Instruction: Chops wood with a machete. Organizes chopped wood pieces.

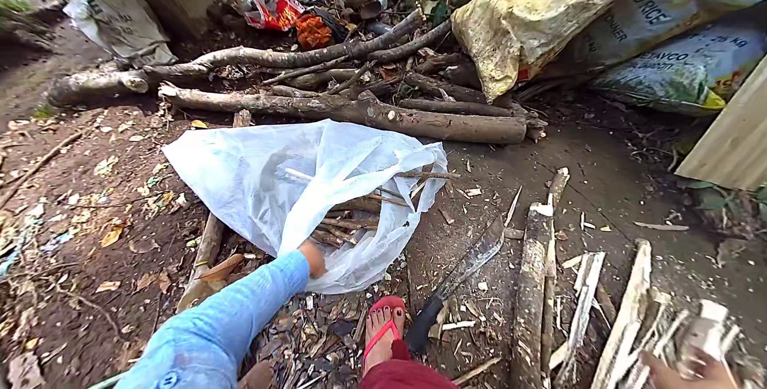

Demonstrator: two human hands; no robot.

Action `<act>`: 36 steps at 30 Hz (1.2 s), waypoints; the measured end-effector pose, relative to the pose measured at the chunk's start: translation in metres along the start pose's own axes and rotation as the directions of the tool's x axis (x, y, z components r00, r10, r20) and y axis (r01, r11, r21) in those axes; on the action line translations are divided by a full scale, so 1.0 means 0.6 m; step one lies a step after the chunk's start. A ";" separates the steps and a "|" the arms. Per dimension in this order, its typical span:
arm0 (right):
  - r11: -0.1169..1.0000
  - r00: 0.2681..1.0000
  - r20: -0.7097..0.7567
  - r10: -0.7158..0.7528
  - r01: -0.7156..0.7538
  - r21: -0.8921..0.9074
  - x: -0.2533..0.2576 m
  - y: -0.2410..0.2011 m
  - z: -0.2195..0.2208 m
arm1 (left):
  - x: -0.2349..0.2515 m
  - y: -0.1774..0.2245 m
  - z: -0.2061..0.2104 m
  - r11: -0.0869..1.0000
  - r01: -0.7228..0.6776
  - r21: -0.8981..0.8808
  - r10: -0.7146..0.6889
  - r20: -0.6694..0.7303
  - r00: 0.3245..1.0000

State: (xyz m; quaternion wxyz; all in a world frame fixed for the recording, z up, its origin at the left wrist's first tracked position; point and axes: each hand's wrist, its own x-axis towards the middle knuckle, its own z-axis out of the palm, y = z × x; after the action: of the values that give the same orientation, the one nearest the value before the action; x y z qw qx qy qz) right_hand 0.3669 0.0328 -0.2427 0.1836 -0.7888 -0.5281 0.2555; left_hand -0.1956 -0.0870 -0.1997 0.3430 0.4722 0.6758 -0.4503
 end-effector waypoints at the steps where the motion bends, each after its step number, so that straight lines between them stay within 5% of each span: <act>1: 0.997 0.984 0.158 -0.076 0.078 -0.005 -0.012 -0.022 0.040 | -0.020 -0.005 0.008 0.999 0.028 -0.031 -0.027 0.026 0.999; 5: 0.939 0.790 0.540 -0.290 0.345 -0.001 -0.111 -0.103 0.219 | -0.067 -0.022 0.002 0.999 0.026 -0.034 -0.025 0.016 1.000; 9: 0.967 0.664 0.739 -0.110 0.244 -0.075 -0.207 -0.149 0.338 | -0.100 -0.015 -0.033 0.975 -0.067 0.211 0.063 0.026 0.998; 12: 0.941 0.597 0.802 0.013 0.264 -0.211 -0.245 -0.150 0.389 | -0.089 0.004 -0.039 0.974 -0.101 0.201 0.087 0.081 0.993; 17: 0.879 0.629 0.775 0.062 0.333 -0.341 -0.264 -0.145 0.416 | -0.027 0.058 -0.062 0.993 -0.114 -0.030 0.116 0.060 0.991; 23: 0.885 0.615 0.786 0.063 0.330 -0.330 -0.266 -0.146 0.411 | 0.111 0.051 -0.027 0.910 0.103 -0.402 -0.169 -0.131 0.977; 30: 0.854 0.651 0.751 0.107 0.326 -0.405 -0.284 -0.155 0.427 | 0.188 0.051 0.050 0.862 0.060 -0.503 -0.272 -0.359 0.893; 36: 0.897 0.740 0.658 0.138 0.188 -0.399 -0.292 -0.137 0.399 | 0.221 0.044 0.073 0.817 0.069 -0.573 -0.341 -0.381 0.859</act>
State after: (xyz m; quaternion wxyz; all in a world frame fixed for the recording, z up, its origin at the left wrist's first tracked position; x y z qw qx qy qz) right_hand 0.1087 -0.0939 -0.3519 -0.1987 -0.6560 -0.6128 0.3933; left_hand -0.2112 -0.0801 -0.3410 0.2365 0.3722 0.8850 -0.1493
